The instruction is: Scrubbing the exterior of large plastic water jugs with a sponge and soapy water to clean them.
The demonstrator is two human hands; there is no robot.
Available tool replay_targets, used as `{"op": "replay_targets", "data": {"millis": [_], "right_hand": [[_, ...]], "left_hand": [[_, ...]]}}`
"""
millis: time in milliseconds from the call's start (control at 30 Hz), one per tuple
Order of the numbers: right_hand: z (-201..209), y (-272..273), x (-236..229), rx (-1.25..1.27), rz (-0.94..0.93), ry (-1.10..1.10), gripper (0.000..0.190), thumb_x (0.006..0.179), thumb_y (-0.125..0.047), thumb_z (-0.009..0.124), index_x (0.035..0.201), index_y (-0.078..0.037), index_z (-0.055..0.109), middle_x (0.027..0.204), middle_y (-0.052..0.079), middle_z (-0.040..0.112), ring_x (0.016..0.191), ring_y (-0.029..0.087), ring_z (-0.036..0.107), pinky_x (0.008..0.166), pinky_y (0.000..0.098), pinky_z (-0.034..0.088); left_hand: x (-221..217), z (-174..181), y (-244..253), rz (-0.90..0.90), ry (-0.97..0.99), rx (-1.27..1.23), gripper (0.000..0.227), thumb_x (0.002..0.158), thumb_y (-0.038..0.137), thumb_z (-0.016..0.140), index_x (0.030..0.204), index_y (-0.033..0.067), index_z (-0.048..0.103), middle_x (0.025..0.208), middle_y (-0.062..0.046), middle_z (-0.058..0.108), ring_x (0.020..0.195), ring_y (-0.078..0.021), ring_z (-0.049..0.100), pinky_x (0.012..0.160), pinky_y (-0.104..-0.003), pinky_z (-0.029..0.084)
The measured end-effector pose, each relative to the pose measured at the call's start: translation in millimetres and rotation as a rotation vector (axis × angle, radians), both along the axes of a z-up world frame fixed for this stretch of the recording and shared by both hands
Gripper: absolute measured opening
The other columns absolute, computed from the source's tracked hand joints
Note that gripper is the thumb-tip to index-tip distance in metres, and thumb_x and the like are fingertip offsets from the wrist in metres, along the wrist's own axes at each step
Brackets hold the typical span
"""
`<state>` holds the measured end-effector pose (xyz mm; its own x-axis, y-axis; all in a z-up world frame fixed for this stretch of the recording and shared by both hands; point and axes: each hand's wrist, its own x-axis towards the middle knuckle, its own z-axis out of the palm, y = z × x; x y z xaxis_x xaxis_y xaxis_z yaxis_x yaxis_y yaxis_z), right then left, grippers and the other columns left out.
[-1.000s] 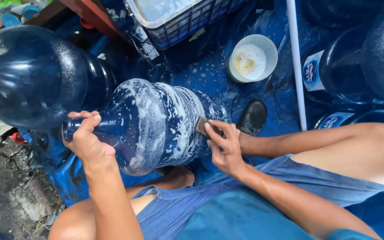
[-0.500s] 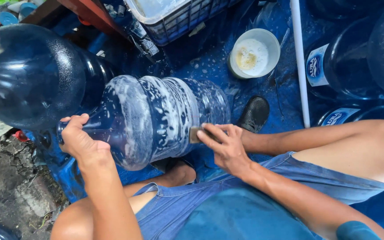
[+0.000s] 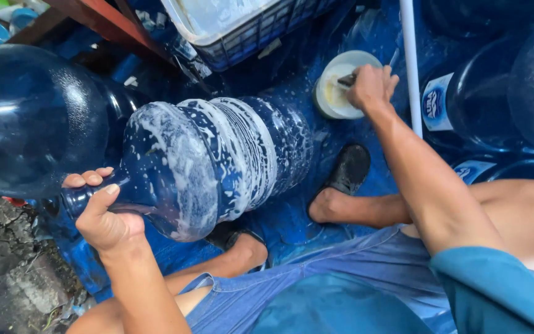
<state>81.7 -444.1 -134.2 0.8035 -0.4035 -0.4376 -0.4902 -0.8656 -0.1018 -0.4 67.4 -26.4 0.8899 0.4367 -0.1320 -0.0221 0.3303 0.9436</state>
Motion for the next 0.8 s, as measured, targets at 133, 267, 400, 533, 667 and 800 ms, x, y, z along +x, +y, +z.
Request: {"op": "replay_targets", "data": {"millis": [133, 267, 400, 533, 667, 800], "right_hand": [[-66.8, -10.9, 12.8, -0.205, 0.083, -0.012, 0.030, 0.104, -0.026, 0.053, 0.101, -0.022, 0.083, 0.103, 0.018, 0.076, 0.110, 0.042, 0.050, 0.083, 0.0521, 0.033], [-47.6, 5.2, 6.9, -0.178, 0.082, 0.144, 0.020, 0.087, -0.013, 0.062, 0.098, -0.011, 0.079, 0.102, 0.018, 0.077, 0.106, 0.042, 0.067, 0.101, 0.0523, 0.036], [12.2, 31.7, -17.7, -0.119, 0.008, -0.190, 0.007, 0.083, -0.015, 0.072, 0.088, -0.014, 0.077, 0.083, 0.018, 0.072, 0.096, 0.038, 0.047, 0.077, 0.0497, 0.030], [62.9, 99.9, -50.2, 0.175, -0.023, -0.513, 0.046, 0.076, -0.012, 0.055, 0.117, -0.018, 0.076, 0.111, 0.013, 0.075, 0.103, 0.046, 0.060, 0.084, 0.0688, 0.034], [62.6, 184.7, -111.3, 0.501, -0.078, -0.651, 0.043, 0.095, -0.013, 0.060, 0.137, -0.017, 0.064, 0.128, 0.014, 0.062, 0.120, 0.041, 0.058, 0.094, 0.0661, 0.031], [52.0, 236.6, -190.2, 0.450, -0.105, -0.934, 0.049, 0.102, -0.009, 0.061, 0.150, -0.014, 0.052, 0.122, 0.013, 0.054, 0.105, 0.042, 0.058, 0.088, 0.0477, 0.038]], "left_hand": [[-10.4, -10.6, 14.2, -0.113, -0.045, -0.018, 0.037, 0.071, 0.000, 0.064, 0.100, 0.0225, 0.059, 0.097, 0.005, 0.057, 0.106, -0.0189, 0.059, 0.115, -0.034, 0.051], [-11.3, -2.7, 0.5, -0.053, -0.006, 0.053, 0.034, 0.075, 0.002, 0.064, 0.101, 0.0224, 0.059, 0.095, 0.005, 0.058, 0.108, -0.0199, 0.063, 0.116, -0.038, 0.051], [-1.6, 15.0, -19.9, 0.214, 0.127, -0.127, 0.033, 0.073, -0.009, 0.058, 0.090, 0.0189, 0.060, 0.086, 0.002, 0.056, 0.100, -0.0168, 0.062, 0.103, -0.033, 0.051], [8.7, 31.4, -43.2, 0.552, 0.445, -0.101, 0.033, 0.064, -0.001, 0.066, 0.093, 0.0146, 0.062, 0.088, 0.003, 0.057, 0.089, -0.0180, 0.062, 0.089, -0.039, 0.059], [10.2, 29.3, -53.6, 0.703, 0.391, -0.135, 0.055, 0.066, 0.004, 0.095, 0.109, 0.0132, 0.062, 0.099, -0.011, 0.067, 0.096, -0.0232, 0.071, 0.076, -0.043, 0.063], [7.2, 41.9, -57.6, 0.738, 0.438, -0.092, 0.086, 0.068, 0.008, 0.102, 0.131, 0.0071, 0.044, 0.115, -0.010, 0.069, 0.112, -0.0182, 0.070, 0.095, -0.038, 0.063]]}}
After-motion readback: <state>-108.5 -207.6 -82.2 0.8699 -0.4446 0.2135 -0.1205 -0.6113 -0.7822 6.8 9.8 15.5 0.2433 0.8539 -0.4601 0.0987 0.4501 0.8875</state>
